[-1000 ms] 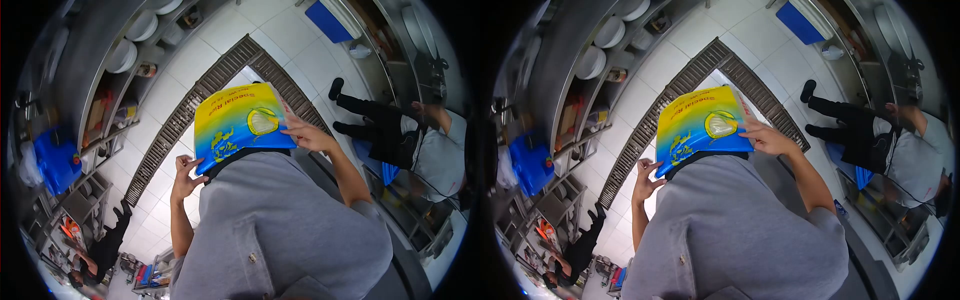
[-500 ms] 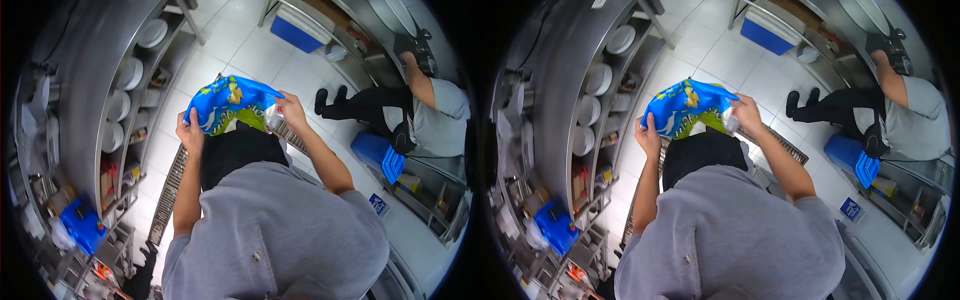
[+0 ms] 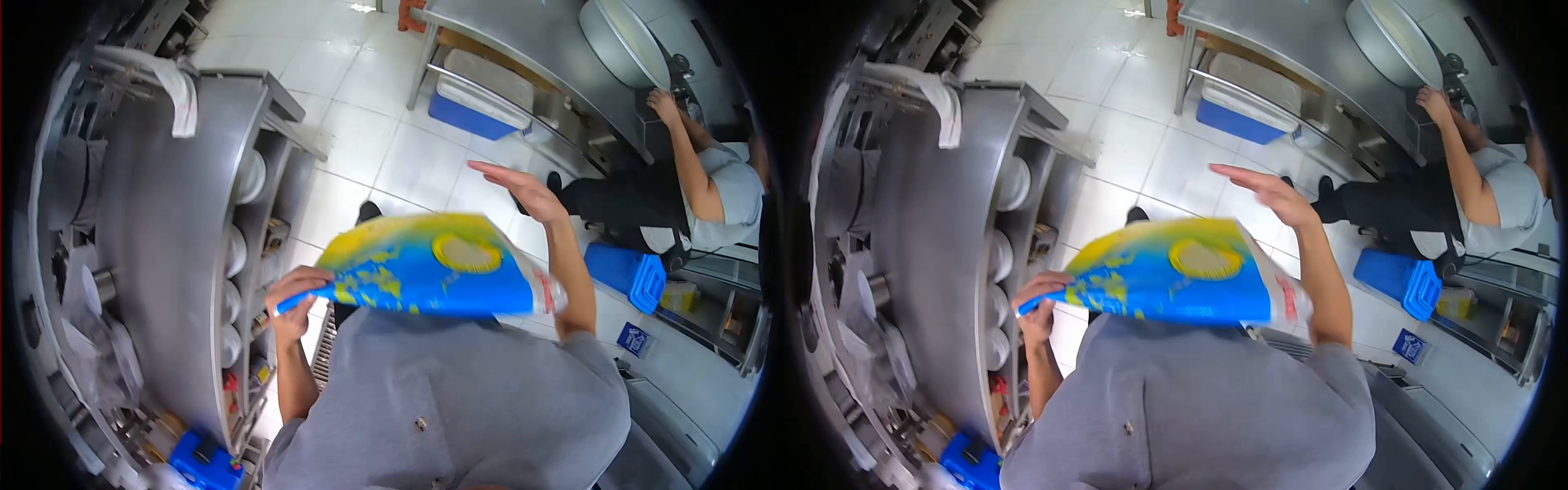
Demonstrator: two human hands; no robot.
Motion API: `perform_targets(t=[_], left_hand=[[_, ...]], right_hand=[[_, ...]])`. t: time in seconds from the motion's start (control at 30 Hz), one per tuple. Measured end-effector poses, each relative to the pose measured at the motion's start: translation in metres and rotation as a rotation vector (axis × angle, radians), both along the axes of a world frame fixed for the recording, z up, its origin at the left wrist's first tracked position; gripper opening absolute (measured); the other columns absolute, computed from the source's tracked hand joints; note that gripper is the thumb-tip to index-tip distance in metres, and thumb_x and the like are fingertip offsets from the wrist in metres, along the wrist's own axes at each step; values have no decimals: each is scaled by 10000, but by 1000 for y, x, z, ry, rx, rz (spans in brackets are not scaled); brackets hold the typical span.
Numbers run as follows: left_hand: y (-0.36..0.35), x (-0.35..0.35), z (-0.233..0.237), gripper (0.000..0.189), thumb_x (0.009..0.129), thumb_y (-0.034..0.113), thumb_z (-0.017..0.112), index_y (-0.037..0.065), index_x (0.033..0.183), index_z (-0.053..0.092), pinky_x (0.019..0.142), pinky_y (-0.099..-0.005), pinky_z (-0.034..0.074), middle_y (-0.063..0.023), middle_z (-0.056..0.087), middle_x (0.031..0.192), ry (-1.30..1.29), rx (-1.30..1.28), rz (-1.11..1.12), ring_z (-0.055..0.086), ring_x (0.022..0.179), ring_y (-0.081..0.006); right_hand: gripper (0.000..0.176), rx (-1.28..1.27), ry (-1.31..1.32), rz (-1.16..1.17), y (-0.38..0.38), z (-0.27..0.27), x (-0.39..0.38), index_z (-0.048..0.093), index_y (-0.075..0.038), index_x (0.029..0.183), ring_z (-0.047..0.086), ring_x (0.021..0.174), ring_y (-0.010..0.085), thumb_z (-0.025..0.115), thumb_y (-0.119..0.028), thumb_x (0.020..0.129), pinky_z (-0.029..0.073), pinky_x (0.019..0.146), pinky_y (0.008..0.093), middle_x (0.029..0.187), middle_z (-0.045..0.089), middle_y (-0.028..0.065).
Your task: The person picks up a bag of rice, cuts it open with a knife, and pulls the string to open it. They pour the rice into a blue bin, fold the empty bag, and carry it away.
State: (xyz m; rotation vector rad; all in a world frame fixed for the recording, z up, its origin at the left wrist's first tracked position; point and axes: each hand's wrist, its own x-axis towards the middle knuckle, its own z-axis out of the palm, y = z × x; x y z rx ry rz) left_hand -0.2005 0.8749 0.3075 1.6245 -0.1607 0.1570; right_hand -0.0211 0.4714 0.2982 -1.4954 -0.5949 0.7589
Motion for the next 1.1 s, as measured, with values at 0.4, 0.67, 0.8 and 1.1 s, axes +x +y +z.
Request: perform_targets(t=[0.4,0.67,0.8,1.1], left_hand=[[24,298,-40,316,823,283,686,-31,842,658,598,-313,462,-157,654,706,346,592,192,571,584,-174],[57,493,-141,399,711,316,749,14,944,635,730,-436,504,-224,661,896,680,1230,-33,645,862,-369],[68,547,-165,480,695,339,759,-1,982,577,778,-453,491,-228,645,967,730,1168,-211,613,943,-385],[123,639,-197,610,808,478,633,2,1171,519,904,-481,440,-239,529,1236,582,1361,-213,496,1151,-393]], right_hand=[[536,-208,263,631,146,-119,79,414,-35,1367,278,1361,270,437,-381,958,205,1118,380,1460,340,134],[548,-303,338,460,152,-143,249,414,-32,1365,284,1357,268,453,-389,950,213,1114,383,1457,341,139],[555,-306,360,387,163,-143,315,415,-30,1363,287,1355,267,461,-392,946,217,1112,384,1456,342,142],[569,-370,445,131,200,-158,453,416,-26,1361,293,1351,265,480,-400,937,226,1108,388,1453,343,149]])
